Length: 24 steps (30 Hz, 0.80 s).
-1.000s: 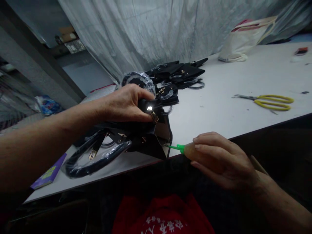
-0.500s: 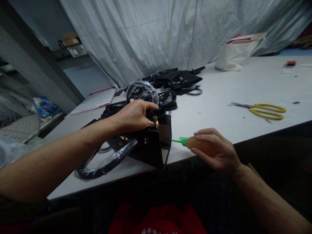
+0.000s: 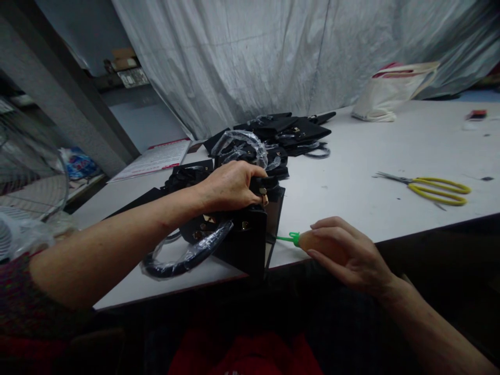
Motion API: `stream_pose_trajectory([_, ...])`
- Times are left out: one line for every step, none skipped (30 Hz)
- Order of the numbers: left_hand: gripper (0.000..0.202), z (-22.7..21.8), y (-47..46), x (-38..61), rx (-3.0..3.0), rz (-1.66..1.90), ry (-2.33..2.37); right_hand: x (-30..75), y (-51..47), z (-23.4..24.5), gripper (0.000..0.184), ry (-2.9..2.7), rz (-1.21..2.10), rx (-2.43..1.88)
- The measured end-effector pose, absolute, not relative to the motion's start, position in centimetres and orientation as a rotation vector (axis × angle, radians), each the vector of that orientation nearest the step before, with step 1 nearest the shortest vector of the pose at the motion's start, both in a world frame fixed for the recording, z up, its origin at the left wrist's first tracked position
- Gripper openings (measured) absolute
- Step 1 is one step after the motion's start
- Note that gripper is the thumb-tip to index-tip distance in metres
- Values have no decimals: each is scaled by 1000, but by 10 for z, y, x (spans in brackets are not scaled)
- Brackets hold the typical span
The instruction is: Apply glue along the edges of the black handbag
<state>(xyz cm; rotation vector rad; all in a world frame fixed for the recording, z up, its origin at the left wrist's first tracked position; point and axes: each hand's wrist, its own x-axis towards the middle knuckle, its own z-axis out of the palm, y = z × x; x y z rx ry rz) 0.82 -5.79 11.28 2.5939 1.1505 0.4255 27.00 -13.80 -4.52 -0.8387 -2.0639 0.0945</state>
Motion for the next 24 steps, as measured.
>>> stream_pose_trajectory([19, 113, -58, 8, 2591, 435, 1137, 269, -138, -44, 29, -2067, 90, -835])
stream_pose_trajectory([19, 112, -57, 8, 2589, 444, 1131, 269, -137, -43, 31, -2055, 70, -835])
stream_pose_trajectory([20, 112, -57, 8, 2588, 451, 1135, 269, -137, -42, 33, -2034, 43, -838])
stream_pose_trajectory([20, 111, -56, 7, 2590, 454, 1141, 268, -136, -42, 34, -2016, 22, -846])
stream_pose_trajectory([21, 111, -56, 7, 2590, 454, 1145, 268, -136, -41, 34, -2011, 18, -857])
stream_pose_trajectory([21, 110, -56, 6, 2587, 454, 1146, 268, -135, -41, 32, -2020, 29, -869])
stream_pose_trajectory([21, 110, -56, 6, 2582, 451, 1142, 267, -135, -40, 29, -2042, 52, -880])
stream_pose_trajectory([21, 109, -57, 6, 2575, 449, 1131, 267, -135, -39, 27, -2065, 77, -884])
stream_pose_trajectory([21, 109, -58, 5, 2565, 450, 1118, 267, -136, -39, 26, -2077, 96, -887])
stream_pose_trajectory([20, 109, -59, 5, 2557, 453, 1111, 267, -136, -38, 26, -2073, 99, -891])
stream_pose_trajectory([20, 109, -60, 4, 2553, 457, 1109, 267, -136, -38, 27, -2055, 90, -893])
stream_pose_trajectory([20, 109, -61, 4, 2553, 461, 1111, 267, -137, -37, 29, -2035, 77, -899])
stream_pose_trajectory([19, 109, -61, 4, 2556, 463, 1115, 267, -137, -37, 29, -2024, 73, -907])
stream_pose_trajectory([19, 109, -62, 4, 2560, 464, 1120, 266, -137, -37, 28, -2026, 82, -914])
stream_pose_trajectory([19, 109, -63, 3, 2563, 463, 1122, 265, -137, -37, 26, -2040, 109, -917])
stream_pose_trajectory([19, 109, -63, 3, 2562, 461, 1119, 264, -138, -36, 23, -2056, 145, -916])
stream_pose_trajectory([19, 109, -64, 3, 2559, 460, 1115, 264, -138, -36, 21, -2064, 178, -917])
stream_pose_trajectory([20, 109, -64, 2, 2555, 462, 1113, 263, -139, -36, 21, -2061, 195, -923])
stream_pose_trajectory([20, 108, -64, 2, 2551, 463, 1114, 262, -139, -35, 21, -2047, 194, -935])
stream_pose_trajectory([21, 108, -65, 2, 2548, 464, 1119, 261, -139, -34, 22, -2032, 184, -954])
stream_pose_trajectory([21, 108, -65, 2, 2546, 463, 1126, 261, -139, -33, 22, -2021, 178, -981])
stream_pose_trajectory([20, 107, -66, 1, 2544, 463, 1132, 260, -139, -32, 22, -2021, 185, -1008])
stream_pose_trajectory([20, 107, -67, 1, 2543, 464, 1133, 260, -139, -31, 21, -2028, 204, -1029])
stream_pose_trajectory([20, 107, -67, 1, 2544, 466, 1133, 259, -139, -30, 20, -2035, 233, -1045])
